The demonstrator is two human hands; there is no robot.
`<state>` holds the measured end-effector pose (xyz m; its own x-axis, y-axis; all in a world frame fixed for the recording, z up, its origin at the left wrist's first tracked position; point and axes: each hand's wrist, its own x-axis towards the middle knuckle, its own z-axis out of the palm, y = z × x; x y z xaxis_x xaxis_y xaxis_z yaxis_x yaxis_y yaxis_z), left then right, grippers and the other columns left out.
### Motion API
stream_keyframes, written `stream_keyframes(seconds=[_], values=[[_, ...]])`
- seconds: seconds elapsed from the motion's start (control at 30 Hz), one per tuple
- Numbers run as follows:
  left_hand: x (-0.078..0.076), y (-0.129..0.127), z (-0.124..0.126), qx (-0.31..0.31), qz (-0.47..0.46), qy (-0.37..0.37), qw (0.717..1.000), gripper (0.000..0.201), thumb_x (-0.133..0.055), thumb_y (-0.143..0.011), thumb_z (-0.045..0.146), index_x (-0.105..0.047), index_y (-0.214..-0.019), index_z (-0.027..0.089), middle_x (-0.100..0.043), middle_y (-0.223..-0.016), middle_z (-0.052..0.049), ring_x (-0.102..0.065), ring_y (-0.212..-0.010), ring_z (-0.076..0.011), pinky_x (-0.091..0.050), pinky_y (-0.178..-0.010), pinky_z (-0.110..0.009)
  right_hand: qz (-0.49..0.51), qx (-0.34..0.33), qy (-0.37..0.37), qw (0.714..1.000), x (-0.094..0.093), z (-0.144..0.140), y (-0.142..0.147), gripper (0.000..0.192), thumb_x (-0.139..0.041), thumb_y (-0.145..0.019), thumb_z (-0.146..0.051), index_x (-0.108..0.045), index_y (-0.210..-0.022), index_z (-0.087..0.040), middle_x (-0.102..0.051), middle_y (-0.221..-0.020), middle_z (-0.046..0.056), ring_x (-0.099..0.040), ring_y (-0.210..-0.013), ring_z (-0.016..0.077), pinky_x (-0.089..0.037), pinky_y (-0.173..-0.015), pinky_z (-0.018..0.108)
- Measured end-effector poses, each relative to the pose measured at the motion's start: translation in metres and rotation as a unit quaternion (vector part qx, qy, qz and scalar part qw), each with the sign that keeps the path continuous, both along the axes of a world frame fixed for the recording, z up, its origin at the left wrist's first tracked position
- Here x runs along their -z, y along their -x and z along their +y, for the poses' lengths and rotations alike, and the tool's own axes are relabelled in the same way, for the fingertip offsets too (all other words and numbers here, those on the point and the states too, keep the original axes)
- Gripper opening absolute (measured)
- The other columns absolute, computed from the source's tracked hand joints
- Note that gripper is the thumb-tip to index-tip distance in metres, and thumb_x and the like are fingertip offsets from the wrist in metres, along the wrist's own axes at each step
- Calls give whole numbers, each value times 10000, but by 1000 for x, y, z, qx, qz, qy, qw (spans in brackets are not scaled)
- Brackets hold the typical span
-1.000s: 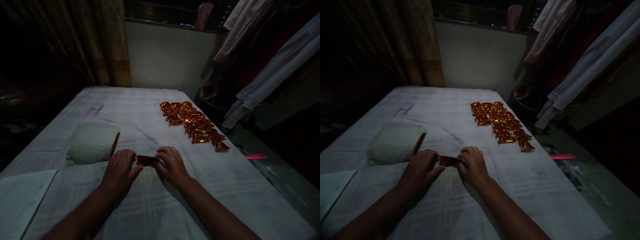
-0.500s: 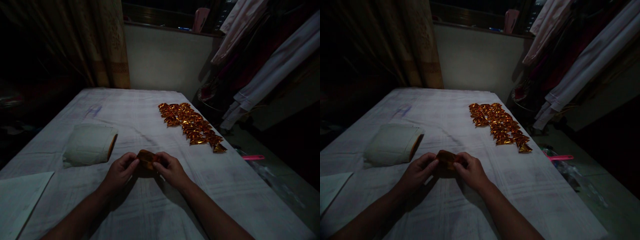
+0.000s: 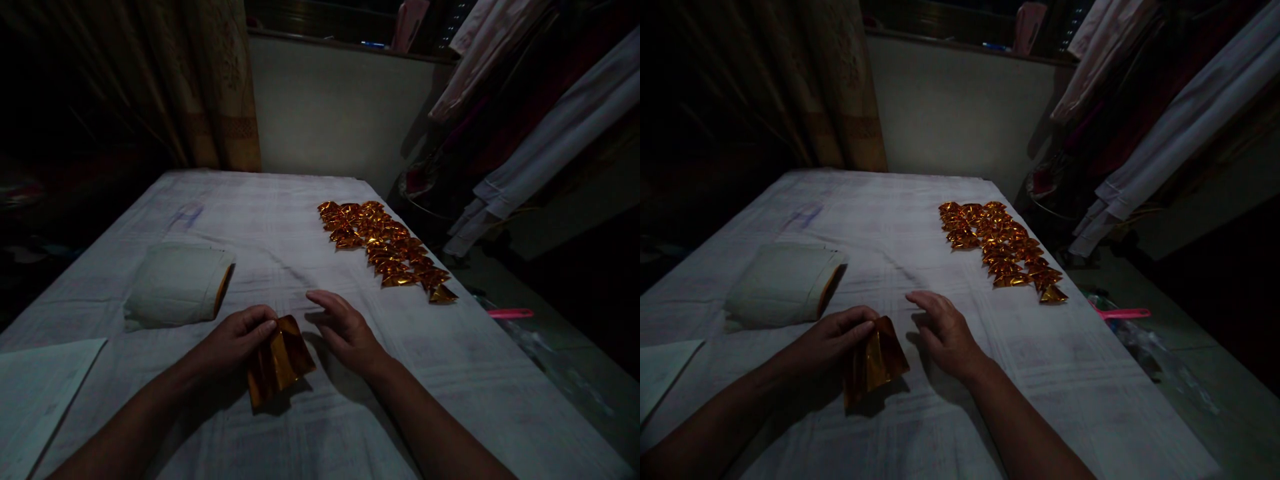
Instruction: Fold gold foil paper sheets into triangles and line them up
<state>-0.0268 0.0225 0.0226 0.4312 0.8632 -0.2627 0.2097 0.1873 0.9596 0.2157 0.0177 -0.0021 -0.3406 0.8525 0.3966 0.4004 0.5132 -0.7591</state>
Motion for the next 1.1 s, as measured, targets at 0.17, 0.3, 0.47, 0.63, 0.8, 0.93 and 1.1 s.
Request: stream_keyframes(seconds=[0.17, 0.3, 0.47, 0.63, 0.8, 0.93, 1.1], values=[[-4, 2, 2, 59, 31, -11, 998, 389, -602, -891, 566, -670, -911, 184, -689, -818, -43, -640, -717, -182, -509, -643, -292, -159, 29, -266, 950, 1, -2, 12, 365, -624, -925, -168, -665, -1257, -315, -464, -1542, 95, -422, -1421, 263, -434, -1081, 471], [-3, 0, 6, 76, 73, -88, 991, 373, -597, -884, 516, -675, -1075, 206, -732, -1012, -55, -682, -931, -233, -546, -807, -337, -162, 25, -362, 918, -1, -5, 25, 210, -688, -933, -221, -723, -1093, -353, -562, -1466, 39, -413, -1423, 218, -401, -1090, 406], [2, 1, 8, 14, 112, -241, 964, 333, -517, -947, 421, -652, -1182, 227, -709, -1175, -66, -669, -1096, -242, -541, -937, -371, -178, 27, -379, 908, -8, -6, 24, 114, -635, -970, -228, -720, -926, -290, -657, -1370, 22, -464, -1370, 210, -362, -1086, 402], [-4, -3, -3, -61, 209, -532, 818, 274, -572, -972, 384, -633, -1189, 229, -714, -1099, -64, -658, -1026, -234, -516, -920, -388, -200, 123, -340, 911, -11, 0, 15, 125, -592, -994, -233, -717, -989, -231, -778, -967, 24, -630, -904, 183, -378, -876, 368], [-5, -24, -20, 1, 268, -623, 735, 171, -594, -973, 304, -638, -1113, 216, -729, -964, -43, -647, -857, -221, -473, -805, -396, -255, 113, -285, 917, -5, -1, 19, 97, -650, -965, -273, -726, -918, -237, -745, -810, 4, -580, -765, 179, -339, -782, 372], [1, -22, -24, 37, 316, -605, 730, 127, -525, -1015, 270, -639, -991, 218, -724, -848, -19, -645, -754, -213, -440, -724, -383, -252, 59, -249, 934, 2, -5, 22, 42, -713, -921, -267, -735, -891, -248, -742, -879, 10, -591, -845, 188, -364, -799, 356], [11, -6, -30, 64, 358, -550, 752, 196, -461, -1020, 187, -640, -949, 223, -718, -844, -19, -648, -734, -217, -435, -688, -367, -210, -5, -130, 969, 9, -5, 8, 164, -766, -831, -187, -748, -971, -271, -746, -1001, 7, -620, -955, 206, -406, -841, 367]])
